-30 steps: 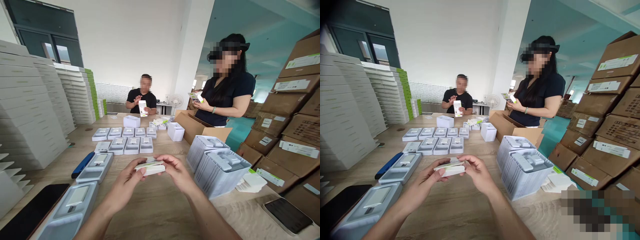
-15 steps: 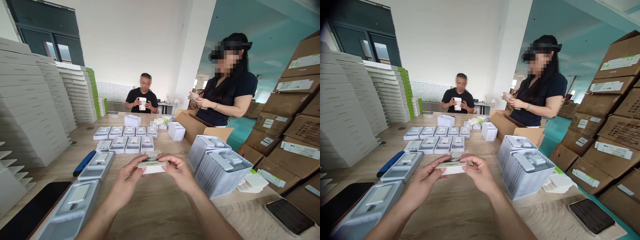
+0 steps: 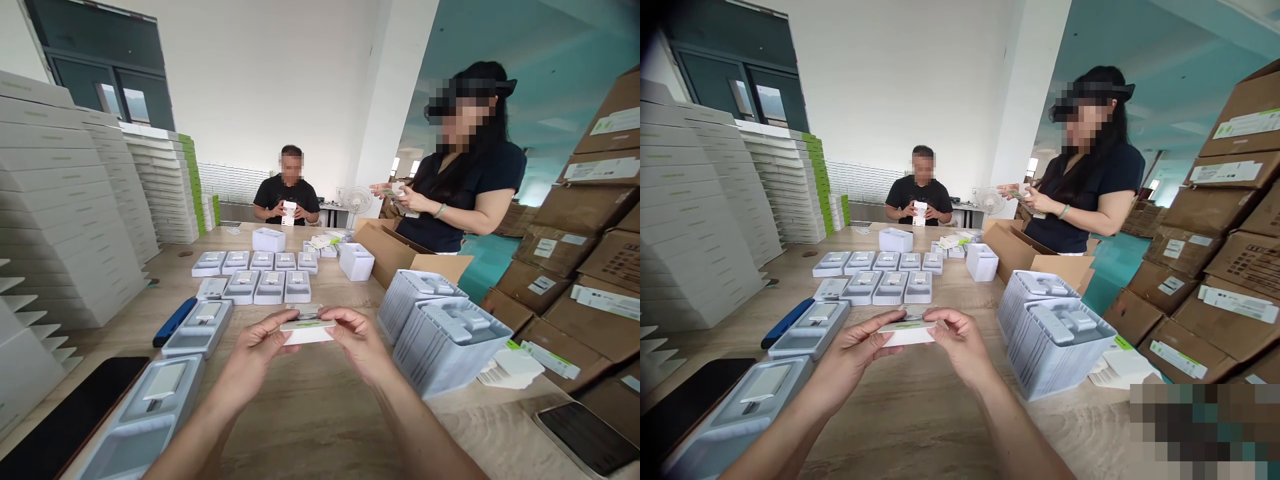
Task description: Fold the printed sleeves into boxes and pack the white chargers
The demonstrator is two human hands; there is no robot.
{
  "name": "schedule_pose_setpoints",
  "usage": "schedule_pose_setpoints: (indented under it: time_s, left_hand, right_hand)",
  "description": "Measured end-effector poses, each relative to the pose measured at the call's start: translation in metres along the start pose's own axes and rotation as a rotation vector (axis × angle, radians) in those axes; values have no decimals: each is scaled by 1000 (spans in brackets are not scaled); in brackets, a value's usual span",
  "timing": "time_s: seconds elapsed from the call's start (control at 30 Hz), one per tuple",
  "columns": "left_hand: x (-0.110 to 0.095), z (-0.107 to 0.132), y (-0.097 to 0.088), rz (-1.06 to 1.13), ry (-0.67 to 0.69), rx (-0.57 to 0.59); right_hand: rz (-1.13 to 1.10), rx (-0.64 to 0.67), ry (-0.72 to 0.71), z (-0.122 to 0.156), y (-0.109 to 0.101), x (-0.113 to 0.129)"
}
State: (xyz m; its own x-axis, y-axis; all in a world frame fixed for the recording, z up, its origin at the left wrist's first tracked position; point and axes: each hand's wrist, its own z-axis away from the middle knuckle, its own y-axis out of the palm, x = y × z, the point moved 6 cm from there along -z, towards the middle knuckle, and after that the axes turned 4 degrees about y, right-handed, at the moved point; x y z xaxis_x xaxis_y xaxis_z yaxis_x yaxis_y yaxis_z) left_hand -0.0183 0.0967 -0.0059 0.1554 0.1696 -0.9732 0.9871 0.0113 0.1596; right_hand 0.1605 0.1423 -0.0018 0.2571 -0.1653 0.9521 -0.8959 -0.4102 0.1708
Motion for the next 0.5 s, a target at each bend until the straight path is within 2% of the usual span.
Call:
schedule_pose_setpoints:
  time_s: [0.1, 0.2, 0.27, 0.33, 0.4, 0.5]
  left_hand:
    - [-1, -1, -1, 17, 25, 16]
    - [-6, 0, -3, -24, 82, 15]
    - [-10, 0, -6, -126, 144, 21]
    - [-11, -1, -8, -286, 182, 55]
    - [-6, -4, -12, -441, 158, 108]
    - [7, -11, -23, -562, 31, 163]
  right_hand:
    - [134, 88, -89, 3, 9, 6]
    - [238, 107, -234, 6, 12, 14]
    - [300, 123, -280, 6, 12, 14]
    - [406, 156, -264, 4, 12, 9]
    - [571, 201, -245, 3, 12, 0]
    - [821, 239, -290, 2, 13, -10]
